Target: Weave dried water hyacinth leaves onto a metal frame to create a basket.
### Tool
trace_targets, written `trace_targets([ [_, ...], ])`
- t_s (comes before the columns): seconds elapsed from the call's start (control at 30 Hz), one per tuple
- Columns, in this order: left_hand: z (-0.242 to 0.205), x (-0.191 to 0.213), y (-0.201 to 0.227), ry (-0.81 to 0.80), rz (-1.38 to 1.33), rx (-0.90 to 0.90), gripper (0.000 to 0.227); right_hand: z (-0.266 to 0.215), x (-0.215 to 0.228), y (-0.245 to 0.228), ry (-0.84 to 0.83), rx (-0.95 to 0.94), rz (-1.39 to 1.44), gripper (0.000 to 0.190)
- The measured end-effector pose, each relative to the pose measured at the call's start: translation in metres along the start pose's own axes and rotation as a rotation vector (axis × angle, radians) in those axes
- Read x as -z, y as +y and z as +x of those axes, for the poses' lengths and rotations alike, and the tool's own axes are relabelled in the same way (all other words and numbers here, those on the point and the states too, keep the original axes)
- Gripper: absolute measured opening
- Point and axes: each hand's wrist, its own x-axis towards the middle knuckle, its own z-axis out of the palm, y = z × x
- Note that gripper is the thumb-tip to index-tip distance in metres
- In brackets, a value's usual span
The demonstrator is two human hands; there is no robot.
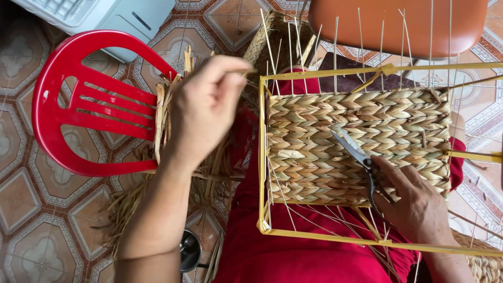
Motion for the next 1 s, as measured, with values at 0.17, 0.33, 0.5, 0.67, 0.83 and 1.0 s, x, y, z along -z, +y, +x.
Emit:
trace_targets([
  [0.17,-0.052,-0.014,-0.045,0.046,0.296,0.076,0.015,0.017,0.008,-0.020,-0.004,0.059,-0.016,0.069],
  [0.33,-0.063,-0.081,-0.060,-0.215,-0.257,0.177,0.009,0.038,0.003,-0.035,-0.048,0.126,-0.100,0.065],
  [0.5,-0.043,-0.130,-0.055,-0.188,-0.420,-0.037,0.016,0.047,0.008,-0.046,-0.116,0.132,-0.167,0.072],
  [0.67,-0.033,-0.134,-0.039,-0.157,-0.379,-0.045,0.008,0.047,-0.006,-0.038,-0.177,0.100,-0.221,0.075],
  [0.83,-0.030,-0.152,-0.052,-0.162,-0.397,-0.020,0.006,0.039,-0.017,-0.027,-0.145,0.123,-0.188,0.075],
  [1.0,-0.028,-0.162,-0.049,-0.275,-0.393,-0.077,0.012,0.015,-0.004,-0.006,-0.050,0.037,-0.044,0.060],
])
